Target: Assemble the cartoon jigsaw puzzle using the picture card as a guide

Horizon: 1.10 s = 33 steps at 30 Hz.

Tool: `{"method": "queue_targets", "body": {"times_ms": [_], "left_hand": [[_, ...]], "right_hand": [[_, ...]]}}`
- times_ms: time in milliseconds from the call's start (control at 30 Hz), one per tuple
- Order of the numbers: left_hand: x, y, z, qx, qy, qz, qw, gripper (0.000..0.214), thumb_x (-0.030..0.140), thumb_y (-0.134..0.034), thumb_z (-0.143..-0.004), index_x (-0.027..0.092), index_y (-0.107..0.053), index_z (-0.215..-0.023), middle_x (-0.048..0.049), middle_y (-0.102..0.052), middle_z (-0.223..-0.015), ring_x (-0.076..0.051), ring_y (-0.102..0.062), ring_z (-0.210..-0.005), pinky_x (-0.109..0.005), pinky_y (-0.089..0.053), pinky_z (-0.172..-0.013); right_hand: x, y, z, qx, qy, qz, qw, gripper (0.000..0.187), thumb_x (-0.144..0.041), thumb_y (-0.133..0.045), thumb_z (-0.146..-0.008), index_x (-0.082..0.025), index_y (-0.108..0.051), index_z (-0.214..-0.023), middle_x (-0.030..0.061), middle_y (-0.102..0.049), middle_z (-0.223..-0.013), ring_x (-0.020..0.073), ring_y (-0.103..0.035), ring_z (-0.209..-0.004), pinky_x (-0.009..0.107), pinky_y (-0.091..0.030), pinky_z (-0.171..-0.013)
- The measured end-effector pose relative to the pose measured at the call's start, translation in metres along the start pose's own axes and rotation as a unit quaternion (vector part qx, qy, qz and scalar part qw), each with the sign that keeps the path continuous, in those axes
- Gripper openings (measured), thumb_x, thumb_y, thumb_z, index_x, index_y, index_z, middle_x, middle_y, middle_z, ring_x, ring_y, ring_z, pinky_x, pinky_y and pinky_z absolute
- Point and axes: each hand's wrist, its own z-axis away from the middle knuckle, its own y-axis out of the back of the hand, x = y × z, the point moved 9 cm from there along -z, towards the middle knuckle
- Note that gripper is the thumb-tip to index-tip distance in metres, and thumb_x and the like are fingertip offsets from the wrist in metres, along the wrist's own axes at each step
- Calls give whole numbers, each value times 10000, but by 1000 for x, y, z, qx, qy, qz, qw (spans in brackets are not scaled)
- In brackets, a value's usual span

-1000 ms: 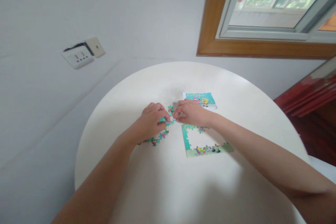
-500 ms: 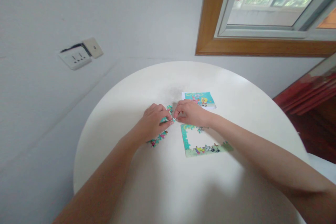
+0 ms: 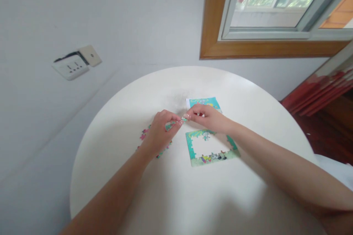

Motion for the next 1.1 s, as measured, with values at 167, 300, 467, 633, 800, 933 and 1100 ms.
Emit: {"method": "queue_targets", "body": {"times_ms": [167,300,467,633,800,933,1100], "left_hand": [[27,-8,8,-8,-55,51,997,135,301,-520,-906,220,-620,-863,-20,-610,-877,-184,-572,-893,-351,-463,-853],[44,-16,12,-64,-116,5,991,184,284,-494,-939,212,-657,-985,-54,-618,-955,-207,-552,-955,-389,-435,-918],[56,-35,22,-145,-182,-57,971,302,245,-487,-940,223,-623,-1209,-89,-620,-1137,-247,-513,-1113,-445,-380,-1020],[54,-55,30,-184,-208,-69,958,356,244,-491,-941,268,-602,-1279,-71,-593,-1323,-268,-470,-1220,-477,-371,-1048],[54,-66,35,-212,-226,-73,948,367,238,-472,-952,276,-591,-1298,-24,-562,-1403,-262,-446,-1286,-478,-356,-1084],[53,-69,36,-226,-229,-97,942,361,246,-443,-969,263,-586,-1300,-6,-542,-1427,-258,-413,-1331,-473,-325,-1108],[54,-71,37,-237,-233,-105,937,361,254,-426,-974,253,-586,-1299,-10,-567,-1402,-259,-426,-1327,-486,-298,-1117]], "right_hand": [[-5,11,20,35,-12,-27,999,205,-287,-564,-894,-181,-639,-735,-18,-581,-686,118,-518,-702,263,-419,-707],[-4,32,43,51,-5,13,999,223,-318,-572,-894,-197,-644,-721,-6,-625,-715,147,-576,-774,322,-444,-827],[15,48,68,25,-6,84,996,171,-293,-619,-880,-200,-699,-761,32,-684,-821,174,-603,-861,357,-423,-900],[37,36,75,-5,-24,129,991,132,-268,-654,-856,-192,-739,-789,47,-656,-825,182,-585,-866,350,-423,-863],[47,23,71,-22,-49,183,982,107,-254,-657,-850,-201,-744,-819,59,-646,-891,206,-543,-920,355,-395,-847],[49,20,71,-27,-56,205,977,108,-260,-644,-855,-203,-731,-826,57,-639,-900,221,-525,-935,364,-357,-838],[50,19,71,-20,-62,237,969,114,-285,-636,-860,-210,-718,-837,51,-629,-903,235,-511,-955,355,-307,-802]]}}
